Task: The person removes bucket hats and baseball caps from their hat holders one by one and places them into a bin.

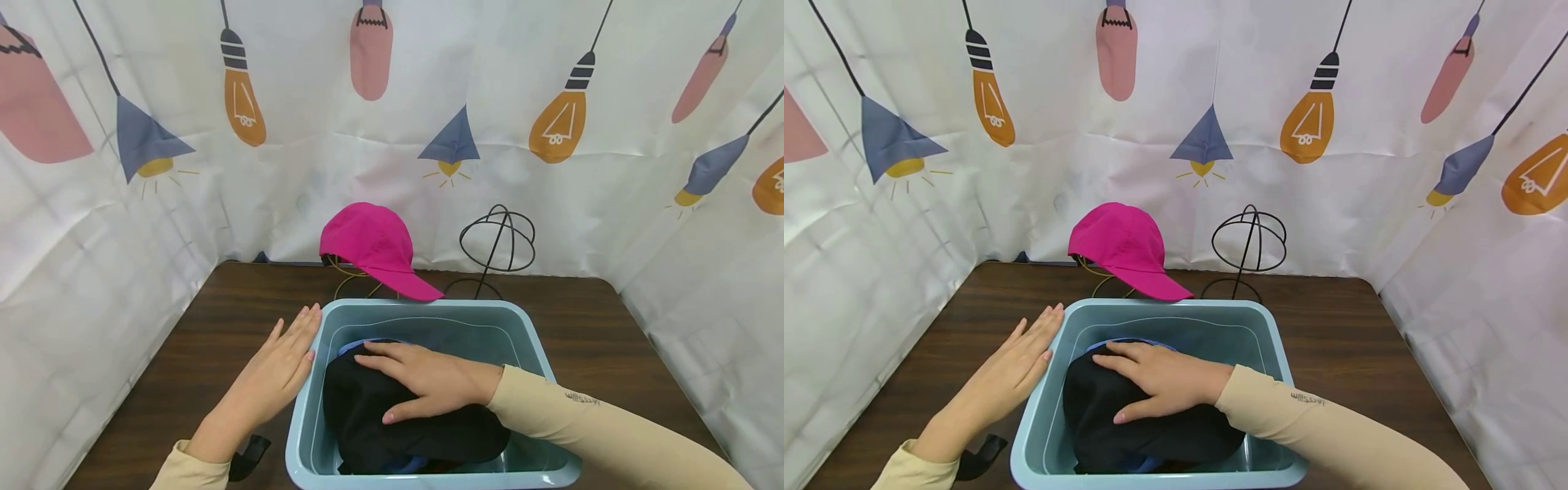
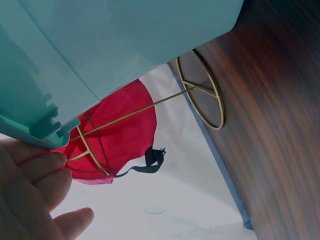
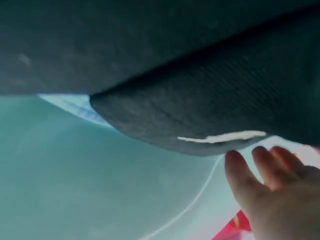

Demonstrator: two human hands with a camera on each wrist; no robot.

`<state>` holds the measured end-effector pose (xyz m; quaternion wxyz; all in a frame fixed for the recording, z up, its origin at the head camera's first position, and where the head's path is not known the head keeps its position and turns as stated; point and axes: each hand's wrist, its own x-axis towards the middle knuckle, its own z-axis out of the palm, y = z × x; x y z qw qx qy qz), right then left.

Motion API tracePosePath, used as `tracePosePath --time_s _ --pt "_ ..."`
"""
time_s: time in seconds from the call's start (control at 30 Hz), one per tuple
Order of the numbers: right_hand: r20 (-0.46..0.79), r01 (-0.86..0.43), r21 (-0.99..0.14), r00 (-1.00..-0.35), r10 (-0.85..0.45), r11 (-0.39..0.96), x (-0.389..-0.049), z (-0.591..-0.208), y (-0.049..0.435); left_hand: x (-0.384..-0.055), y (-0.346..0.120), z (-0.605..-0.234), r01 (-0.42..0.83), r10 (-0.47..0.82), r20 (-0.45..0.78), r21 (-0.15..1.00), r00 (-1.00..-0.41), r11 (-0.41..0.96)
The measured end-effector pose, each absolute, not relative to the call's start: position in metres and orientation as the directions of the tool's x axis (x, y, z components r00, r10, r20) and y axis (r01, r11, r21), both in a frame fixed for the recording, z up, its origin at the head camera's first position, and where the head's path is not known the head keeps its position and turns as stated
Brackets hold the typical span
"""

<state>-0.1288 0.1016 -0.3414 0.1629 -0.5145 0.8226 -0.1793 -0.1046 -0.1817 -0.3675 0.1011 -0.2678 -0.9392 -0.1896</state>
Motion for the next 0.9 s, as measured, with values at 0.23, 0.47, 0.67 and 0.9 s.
tracePosePath --time_s 0.23,0.47,0.67,0.9 --pt "-0.15 -0.843 -0.334 -0.395 -0.907 0.422 -0.125 -0.349 0.092 -0.105 -0.182 -0.367 0.535 0.463 0.278 0.305 -0.841 0.788" --pt "-0.213 -0.859 -0.277 -0.383 -0.899 0.431 -0.124 -0.35 0.087 -0.104 -0.181 -0.366 0.539 0.466 0.283 0.297 -0.838 0.788" --pt "-0.216 -0.858 -0.26 -0.395 -0.893 0.442 -0.123 -0.353 0.086 -0.105 -0.181 -0.366 0.541 0.47 0.28 0.299 -0.837 0.786" --pt "-0.222 -0.873 -0.192 -0.407 -0.886 0.448 -0.121 -0.359 0.083 -0.106 -0.182 -0.367 0.543 0.469 0.286 0.295 -0.835 0.787"
